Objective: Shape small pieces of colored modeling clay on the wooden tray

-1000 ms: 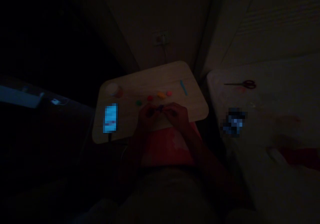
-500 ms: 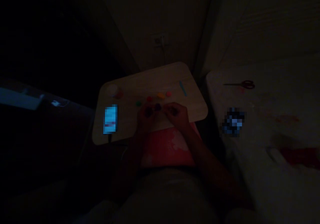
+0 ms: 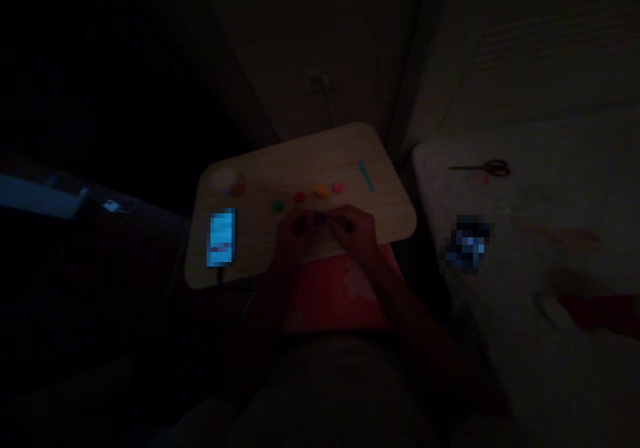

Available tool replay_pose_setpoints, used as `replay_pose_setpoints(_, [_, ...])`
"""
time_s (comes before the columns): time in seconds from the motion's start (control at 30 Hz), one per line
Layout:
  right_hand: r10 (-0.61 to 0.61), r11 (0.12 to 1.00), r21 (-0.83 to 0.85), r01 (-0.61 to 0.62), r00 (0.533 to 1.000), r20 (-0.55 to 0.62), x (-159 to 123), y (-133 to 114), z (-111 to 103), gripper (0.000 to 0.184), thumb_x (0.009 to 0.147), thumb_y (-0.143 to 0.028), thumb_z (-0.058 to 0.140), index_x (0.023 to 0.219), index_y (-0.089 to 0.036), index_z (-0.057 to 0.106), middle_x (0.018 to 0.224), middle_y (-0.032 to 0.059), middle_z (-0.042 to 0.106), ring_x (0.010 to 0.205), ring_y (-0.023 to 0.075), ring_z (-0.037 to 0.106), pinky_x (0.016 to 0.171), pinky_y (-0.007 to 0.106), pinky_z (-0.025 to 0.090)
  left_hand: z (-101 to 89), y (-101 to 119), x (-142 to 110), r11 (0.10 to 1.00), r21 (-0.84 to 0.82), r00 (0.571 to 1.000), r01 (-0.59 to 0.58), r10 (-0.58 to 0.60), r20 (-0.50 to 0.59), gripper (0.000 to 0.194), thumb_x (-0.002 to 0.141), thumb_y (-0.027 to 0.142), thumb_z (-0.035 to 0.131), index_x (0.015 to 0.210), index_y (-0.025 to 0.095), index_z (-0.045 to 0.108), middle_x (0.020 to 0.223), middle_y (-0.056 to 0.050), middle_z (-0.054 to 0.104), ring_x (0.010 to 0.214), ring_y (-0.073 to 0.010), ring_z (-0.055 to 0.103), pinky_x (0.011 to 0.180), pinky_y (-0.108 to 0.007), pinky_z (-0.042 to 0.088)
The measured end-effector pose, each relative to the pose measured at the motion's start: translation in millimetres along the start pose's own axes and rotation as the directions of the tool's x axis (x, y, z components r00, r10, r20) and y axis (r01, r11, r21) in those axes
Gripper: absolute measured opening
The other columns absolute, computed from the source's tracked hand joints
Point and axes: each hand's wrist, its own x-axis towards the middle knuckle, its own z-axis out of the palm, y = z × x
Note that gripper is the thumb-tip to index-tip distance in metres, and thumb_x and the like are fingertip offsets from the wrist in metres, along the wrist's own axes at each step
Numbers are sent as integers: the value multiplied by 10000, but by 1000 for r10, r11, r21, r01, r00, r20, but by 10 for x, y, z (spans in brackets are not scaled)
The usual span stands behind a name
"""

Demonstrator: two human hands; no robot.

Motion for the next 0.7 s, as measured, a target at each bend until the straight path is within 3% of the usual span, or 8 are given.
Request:
replay_pose_setpoints(0.2, [-31, 999, -7, 32, 999, 4, 3, -5, 9, 68, 895, -261, 733, 903, -229, 792, 897, 59, 801, 777, 198, 729, 719, 325, 580, 10, -16, -1, 1000, 28, 1000, -4, 4, 4, 209, 743, 250, 826, 928, 195, 745, 760, 26, 668, 606, -102, 476, 571, -228, 371])
replay_pose_setpoints(0.43, [158, 976, 160, -150, 987, -35, 32, 0, -8, 217, 971, -372, 638, 919, -207, 770, 885, 53, 789, 792, 197, 725, 701, 308, 567, 49, -20, -1, 997, 34, 997, -75, 76, -30, 181, 832, 274, 787, 984, 198, 725, 996, -40, 764, 746, -135, 610, 685, -258, 464])
replay_pose_setpoints(0.57, [188, 971, 146, -189, 982, 17, 35, 13, 7, 201, 885, -402, 752, 910, -204, 778, 862, 48, 797, 769, 202, 718, 701, 311, 563, 42, -47, 12, 980, 58, 981, -192, 193, -16, 127, 852, 250, 778, 936, 203, 695, 1033, -59, 742, 936, -190, 674, 815, -304, 518])
replay_pose_setpoints(0.7, [214, 972, 87, -218, 975, 55, 28, 41, 30, 200, 837, -383, 798, 923, -202, 798, 866, 53, 809, 730, 196, 710, 695, 317, 552, 23, -82, 23, 960, 99, 964, -262, 264, -9, 99, 849, 175, 737, 918, 211, 677, 1025, -55, 709, 975, -202, 664, 879, -335, 529])
